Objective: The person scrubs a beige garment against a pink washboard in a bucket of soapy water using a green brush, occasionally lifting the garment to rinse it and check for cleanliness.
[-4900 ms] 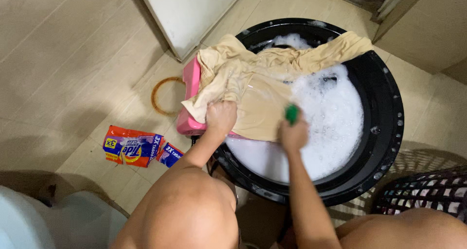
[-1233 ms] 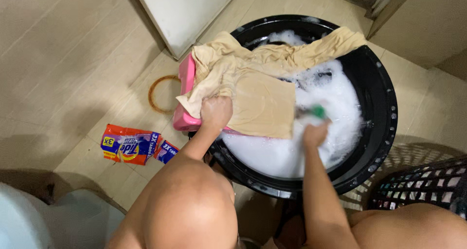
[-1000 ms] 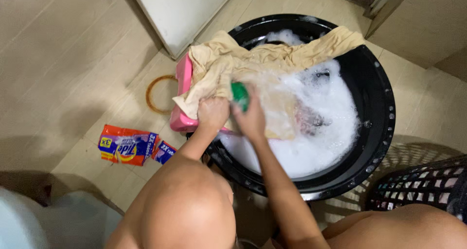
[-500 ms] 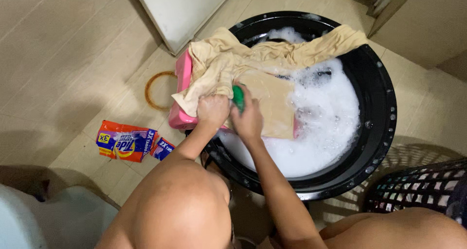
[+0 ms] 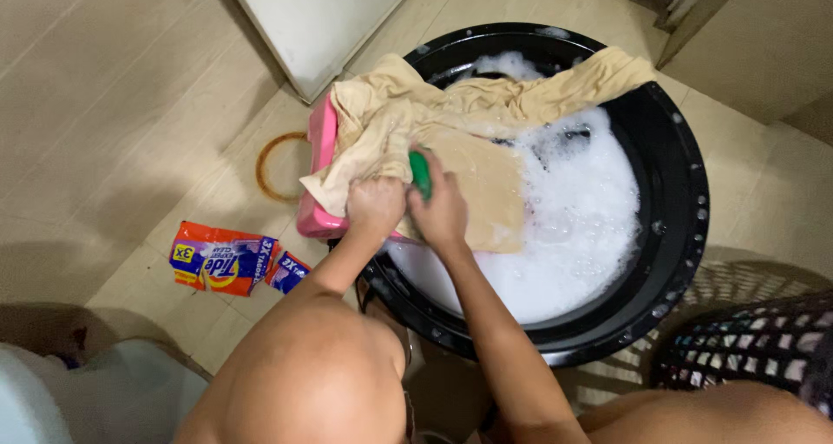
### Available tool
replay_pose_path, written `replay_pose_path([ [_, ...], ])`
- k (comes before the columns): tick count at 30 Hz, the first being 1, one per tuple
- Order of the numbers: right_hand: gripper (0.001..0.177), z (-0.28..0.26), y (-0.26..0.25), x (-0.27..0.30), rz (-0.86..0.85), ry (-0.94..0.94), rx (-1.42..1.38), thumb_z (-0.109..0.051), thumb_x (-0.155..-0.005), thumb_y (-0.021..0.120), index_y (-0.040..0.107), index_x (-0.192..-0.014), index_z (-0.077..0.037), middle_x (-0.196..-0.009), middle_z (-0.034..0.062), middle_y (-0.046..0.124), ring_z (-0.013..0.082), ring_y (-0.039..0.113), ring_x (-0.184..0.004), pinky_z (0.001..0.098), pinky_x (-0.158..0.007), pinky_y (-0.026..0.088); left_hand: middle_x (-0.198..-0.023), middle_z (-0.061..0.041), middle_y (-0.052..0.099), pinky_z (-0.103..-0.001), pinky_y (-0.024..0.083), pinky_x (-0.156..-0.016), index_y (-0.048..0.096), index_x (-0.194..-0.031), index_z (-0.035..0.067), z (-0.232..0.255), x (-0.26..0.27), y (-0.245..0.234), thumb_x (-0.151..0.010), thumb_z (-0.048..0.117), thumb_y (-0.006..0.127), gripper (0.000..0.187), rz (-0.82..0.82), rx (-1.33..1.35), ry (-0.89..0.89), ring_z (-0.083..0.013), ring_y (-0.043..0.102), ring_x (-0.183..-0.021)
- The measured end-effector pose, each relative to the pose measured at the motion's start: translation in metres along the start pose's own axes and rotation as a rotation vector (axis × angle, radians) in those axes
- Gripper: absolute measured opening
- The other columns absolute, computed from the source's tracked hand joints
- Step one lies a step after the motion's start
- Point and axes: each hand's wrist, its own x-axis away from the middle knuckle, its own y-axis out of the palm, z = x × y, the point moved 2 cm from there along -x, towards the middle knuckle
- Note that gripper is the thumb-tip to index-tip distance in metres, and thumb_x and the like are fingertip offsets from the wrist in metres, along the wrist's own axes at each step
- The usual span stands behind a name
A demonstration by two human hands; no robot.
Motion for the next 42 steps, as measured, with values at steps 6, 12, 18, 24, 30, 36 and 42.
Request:
replay_pose_path([
  [6, 0.066, 0.088, -0.066, -0.047, 0.167, 0.272, 0.115, -0.028, -0.082, 0.069, 0.052, -0.147, -0.029, -0.106, 0.0205, 0.068, 0.0407, 0.068, -0.095, 0.0534, -0.081, 0.053, -0.057, -0.01, 0.069, -0.043, 0.053, -0.053, 0.071, -0.057, 0.016, -0.002, 0.002, -0.003, -0.078, 0.017, 0.064, 0.022, 0.052, 0.006, 0.044, -0.0246, 0.068, -0.049],
  [12, 0.07, 0.058, -0.03, -0.067, 0.147, 0.247, 0.112, -0.024, -0.079, 0.068, 0.051, -0.147, -0.032, -0.101, 0.0215, 0.067, 0.0427, 0.067, -0.092, 0.0542, -0.08, 0.053, -0.054, -0.01, 0.067, -0.042, 0.053, -0.052, 0.071, -0.055, 0.017, 0.001, 0.001, -0.012, -0.076, 0.018, 0.064, 0.022, 0.01, -0.031, 0.032, -0.0237, 0.067, -0.047],
  [18, 0.062, 0.049, -0.026, -0.074, 0.139, -0.024, 0.076, -0.028, -0.083, 0.069, 0.052, -0.143, -0.027, -0.112, 0.0207, 0.067, 0.0413, 0.066, -0.099, 0.0515, -0.084, 0.053, -0.05, -0.01, 0.065, -0.041, 0.052, -0.05, 0.068, -0.053, 0.018, 0.002, 0.001, -0.015, -0.08, 0.02, 0.065, 0.027, 0.074, -0.026, 0.027, -0.0232, 0.065, -0.043],
  [24, 0.067, 0.091, -0.067, -0.091, 0.281, 0.248, 0.196, -0.02, -0.078, 0.07, 0.056, -0.142, -0.032, -0.1, 0.0191, 0.07, 0.0428, 0.067, -0.088, 0.0554, -0.075, 0.053, -0.049, -0.008, 0.065, -0.041, 0.051, -0.05, 0.069, -0.053, 0.018, 0.002, 0.003, -0.016, -0.077, 0.017, 0.064, 0.024, 0.042, -0.021, 0.038, -0.0234, 0.065, -0.043],
  [30, 0.07, 0.0, -0.008, -0.044, 0.119, -0.034, 0.074, -0.023, -0.081, 0.068, 0.048, -0.148, -0.031, -0.111, 0.0234, 0.064, 0.043, 0.065, -0.097, 0.0541, -0.081, 0.052, -0.05, -0.008, 0.066, -0.042, 0.051, -0.051, 0.07, -0.056, 0.017, 0.002, 0.005, -0.016, -0.074, 0.02, 0.065, 0.019, 0.05, 0.0, 0.045, -0.0238, 0.066, -0.045],
  [36, 0.07, 0.115, -0.083, -0.017, 0.236, 0.519, 0.251, -0.03, -0.082, 0.065, 0.046, -0.15, -0.033, -0.119, 0.0225, 0.066, 0.0437, 0.066, -0.105, 0.056, -0.089, 0.052, -0.052, -0.01, 0.066, -0.042, 0.052, -0.052, 0.07, -0.055, 0.018, 0.003, 0.002, 0.003, -0.076, 0.016, 0.064, 0.022, 0.04, 0.005, 0.022, -0.0234, 0.066, -0.046],
  [42, 0.08, 0.195, -0.073, -0.037, 0.202, 0.515, 0.263, -0.035, -0.079, 0.072, 0.04, -0.15, -0.017, -0.121, 0.0289, 0.063, 0.0468, 0.063, -0.111, 0.053, -0.094, 0.05, -0.059, -0.011, 0.07, -0.043, 0.052, -0.057, 0.07, -0.061, 0.017, 0.002, 0.003, -0.045, -0.081, 0.017, 0.066, 0.02, 0.053, 0.118, 0.086, -0.0246, 0.069, -0.053],
])
